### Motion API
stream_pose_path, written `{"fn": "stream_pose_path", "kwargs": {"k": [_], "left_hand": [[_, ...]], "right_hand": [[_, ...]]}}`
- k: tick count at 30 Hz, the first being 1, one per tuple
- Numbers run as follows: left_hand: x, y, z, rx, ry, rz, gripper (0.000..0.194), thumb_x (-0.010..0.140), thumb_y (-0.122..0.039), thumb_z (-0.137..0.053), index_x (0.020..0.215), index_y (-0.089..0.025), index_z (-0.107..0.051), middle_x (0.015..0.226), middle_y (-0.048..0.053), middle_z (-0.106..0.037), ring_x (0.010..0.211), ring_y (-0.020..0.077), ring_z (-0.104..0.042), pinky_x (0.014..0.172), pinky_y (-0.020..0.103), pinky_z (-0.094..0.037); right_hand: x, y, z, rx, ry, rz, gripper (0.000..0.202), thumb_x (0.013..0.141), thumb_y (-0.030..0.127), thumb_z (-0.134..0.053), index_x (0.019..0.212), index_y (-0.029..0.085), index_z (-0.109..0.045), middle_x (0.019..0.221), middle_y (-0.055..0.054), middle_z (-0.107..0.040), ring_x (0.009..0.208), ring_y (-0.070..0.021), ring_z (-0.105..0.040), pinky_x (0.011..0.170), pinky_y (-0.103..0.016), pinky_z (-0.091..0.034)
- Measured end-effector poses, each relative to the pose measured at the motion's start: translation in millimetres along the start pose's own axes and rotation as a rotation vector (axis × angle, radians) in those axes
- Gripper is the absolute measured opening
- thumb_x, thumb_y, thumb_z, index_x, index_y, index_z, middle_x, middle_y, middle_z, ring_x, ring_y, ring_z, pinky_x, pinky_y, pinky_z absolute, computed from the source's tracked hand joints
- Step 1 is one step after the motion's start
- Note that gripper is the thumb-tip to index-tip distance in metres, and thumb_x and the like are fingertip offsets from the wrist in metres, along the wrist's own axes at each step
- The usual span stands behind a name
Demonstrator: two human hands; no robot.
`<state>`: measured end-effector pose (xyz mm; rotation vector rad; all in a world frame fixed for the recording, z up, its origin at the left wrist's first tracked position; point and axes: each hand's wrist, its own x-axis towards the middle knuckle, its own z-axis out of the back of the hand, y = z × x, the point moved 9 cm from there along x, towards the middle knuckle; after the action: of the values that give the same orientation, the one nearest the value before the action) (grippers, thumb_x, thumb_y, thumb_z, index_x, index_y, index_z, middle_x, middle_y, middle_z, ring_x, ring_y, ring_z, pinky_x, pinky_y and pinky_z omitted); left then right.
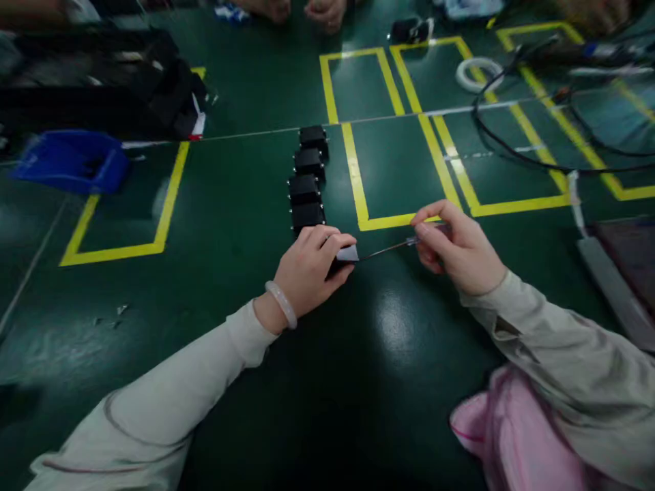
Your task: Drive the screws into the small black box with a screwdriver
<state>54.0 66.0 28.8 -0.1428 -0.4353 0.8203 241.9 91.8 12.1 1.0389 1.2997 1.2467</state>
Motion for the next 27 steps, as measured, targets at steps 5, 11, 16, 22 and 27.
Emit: {"fn": "stream_pose_path", "kwargs": {"k": [5, 11, 16, 22, 27], "left_hand": [[0.3, 1.5, 1.2, -0.001, -0.001, 0.002, 0.033, 0.093, -0.022, -0.062, 0.124, -0.015, -0.053, 0.118, 0.011, -0.061, 0.109, 0.0266, -0.057, 0.093, 0.043, -0.053], [0.7, 2.2, 0.0, -0.001, 0.006, 0.011, 0.033, 0.094, -0.023, -0.062, 0.124, -0.015, -0.053, 0.119, 0.012, -0.061, 0.109, 0.0268, -0.057, 0.090, 0.042, -0.053], [0.1, 2.2, 0.3, 0.004, 0.000, 0.012, 0.033, 0.094, -0.023, -0.062, 0.124, -0.015, -0.053, 0.118, 0.012, -0.061, 0.108, 0.0266, -0.057, 0.090, 0.042, -0.054], [0.0, 2.1, 1.7, 0.002, 0.000, 0.010, 0.032, 0.094, -0.023, -0.062, 0.124, -0.015, -0.053, 0.118, 0.012, -0.061, 0.108, 0.0268, -0.057, 0.089, 0.042, -0.054], [-0.2, 2.9, 0.3, 0.001, 0.007, 0.019, 0.032, 0.094, -0.024, -0.061, 0.124, -0.016, -0.053, 0.118, 0.012, -0.061, 0.109, 0.0269, -0.057, 0.090, 0.044, -0.053]], "right_hand": [[-1.4, -0.4, -2.4, 0.011, 0.025, 0.026, 0.015, 0.095, 0.030, -0.059, 0.085, 0.021, -0.051, 0.042, 0.011, -0.035, 0.032, -0.0063, -0.033, 0.032, -0.020, -0.029], [-1.7, 2.5, -4.0, 0.010, 0.024, 0.025, 0.014, 0.090, 0.025, -0.064, 0.093, 0.023, -0.051, 0.048, 0.009, -0.044, 0.035, -0.0078, -0.039, 0.032, -0.020, -0.029], [-1.7, 4.6, -4.9, -0.021, 0.035, 0.034, 0.013, 0.095, 0.029, -0.058, 0.087, 0.021, -0.051, 0.043, 0.011, -0.036, 0.032, -0.0075, -0.035, 0.033, -0.021, -0.028], [-1.9, 1.7, -3.5, 0.009, 0.029, 0.021, 0.013, 0.090, 0.022, -0.062, 0.096, 0.022, -0.051, 0.050, 0.009, -0.046, 0.035, -0.0081, -0.041, 0.033, -0.020, -0.029], [-2.2, 3.4, -4.0, -0.001, 0.032, 0.040, 0.014, 0.096, 0.030, -0.057, 0.086, 0.021, -0.052, 0.043, 0.011, -0.035, 0.032, -0.0070, -0.034, 0.033, -0.021, -0.029]]}}
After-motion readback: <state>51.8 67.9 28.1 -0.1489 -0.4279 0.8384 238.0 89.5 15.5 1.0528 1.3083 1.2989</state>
